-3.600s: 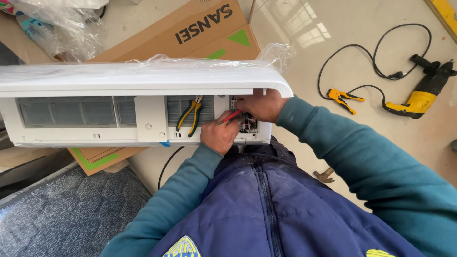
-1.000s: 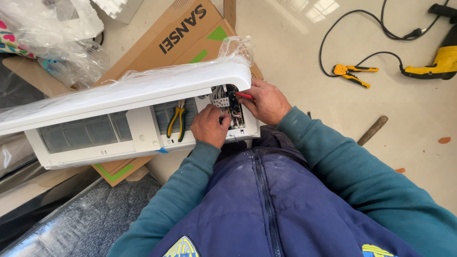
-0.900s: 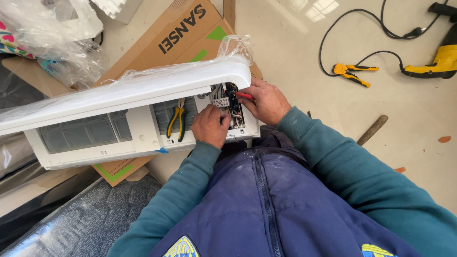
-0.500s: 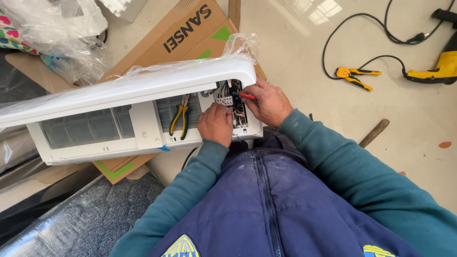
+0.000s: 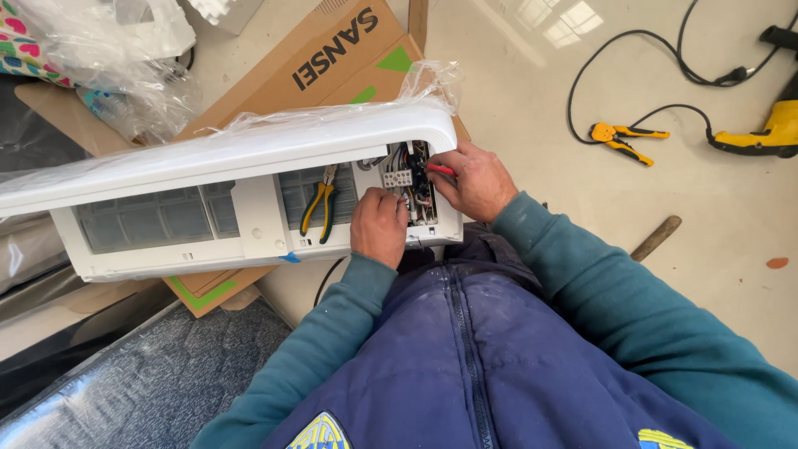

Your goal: The person works on the internal wiring of a white air conditioner unit, using a screwdriver to tighten connections on a terminal block. They also use pliers to manipulate wires and remove a small white plastic cover from the unit's interior.

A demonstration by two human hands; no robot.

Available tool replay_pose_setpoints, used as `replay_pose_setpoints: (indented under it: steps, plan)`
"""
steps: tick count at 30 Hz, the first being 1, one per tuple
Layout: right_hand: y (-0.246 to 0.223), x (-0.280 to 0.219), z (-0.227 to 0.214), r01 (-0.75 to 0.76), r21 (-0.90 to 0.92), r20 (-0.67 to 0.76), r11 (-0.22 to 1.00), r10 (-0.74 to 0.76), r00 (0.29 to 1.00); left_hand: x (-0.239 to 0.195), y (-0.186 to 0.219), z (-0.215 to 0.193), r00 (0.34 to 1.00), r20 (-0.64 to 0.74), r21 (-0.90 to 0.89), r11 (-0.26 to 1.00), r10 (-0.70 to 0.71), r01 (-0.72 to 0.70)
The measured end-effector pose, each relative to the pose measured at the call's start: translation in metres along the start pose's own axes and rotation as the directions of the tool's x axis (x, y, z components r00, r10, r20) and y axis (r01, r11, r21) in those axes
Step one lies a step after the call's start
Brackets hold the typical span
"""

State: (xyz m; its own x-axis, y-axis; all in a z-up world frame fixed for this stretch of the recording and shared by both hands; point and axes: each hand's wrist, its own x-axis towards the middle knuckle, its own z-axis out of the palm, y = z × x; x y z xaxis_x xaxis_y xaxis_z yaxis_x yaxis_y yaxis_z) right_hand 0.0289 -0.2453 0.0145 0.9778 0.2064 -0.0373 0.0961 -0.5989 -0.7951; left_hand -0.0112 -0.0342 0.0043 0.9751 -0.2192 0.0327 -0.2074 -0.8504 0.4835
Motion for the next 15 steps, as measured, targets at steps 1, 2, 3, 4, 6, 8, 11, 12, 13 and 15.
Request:
replay_pose_setpoints:
  steps: [1,2,3,4,6,8,11,12,13,15]
  plan:
    - [0.000,0.000,0.000,-0.001,-0.003,0.001,1.000,0.001,1.000,0.002,-0.001,0.001,1.000,0.000,-0.003,1.000,0.000,0.000]
    - [0.000,0.000,-0.001,0.004,-0.014,0.003,1.000,-0.004,1.000,0.004,-0.002,0.002,1.000,0.009,0.008,1.000,0.024,-0.024]
    - [0.000,-0.002,-0.001,0.008,-0.023,0.007,1.000,-0.008,1.000,0.004,-0.002,0.003,0.999,0.020,0.019,0.999,0.046,-0.047]
    - [-0.002,-0.003,-0.002,0.005,-0.025,0.008,1.000,-0.005,1.000,0.003,-0.003,0.004,0.999,0.021,0.016,0.999,0.046,-0.046]
    - [-0.005,-0.002,-0.003,-0.005,0.009,0.001,1.000,0.005,1.000,0.003,-0.005,0.005,0.994,-0.028,-0.016,0.994,0.109,-0.109]
    - [-0.007,-0.001,-0.002,-0.003,-0.013,0.000,1.000,0.003,1.000,0.002,-0.005,0.007,0.994,-0.043,-0.013,0.995,0.097,-0.097]
    - [-0.008,-0.004,-0.001,-0.011,-0.036,0.001,0.999,0.011,1.000,0.000,-0.003,0.010,0.994,-0.076,-0.006,0.997,0.076,-0.077]
    - [-0.008,-0.004,-0.001,-0.015,-0.036,0.003,0.999,0.016,1.000,0.000,-0.002,0.011,0.993,-0.098,0.001,0.998,0.069,-0.069]
    - [-0.008,-0.003,-0.001,-0.009,-0.037,0.005,0.999,0.009,1.000,0.000,-0.002,0.011,0.992,-0.104,0.002,0.998,0.066,-0.067]
    - [-0.006,-0.002,-0.003,0.018,-0.095,0.020,0.995,-0.016,1.000,0.000,0.000,0.013,0.995,-0.098,-0.001,1.000,0.017,-0.017]
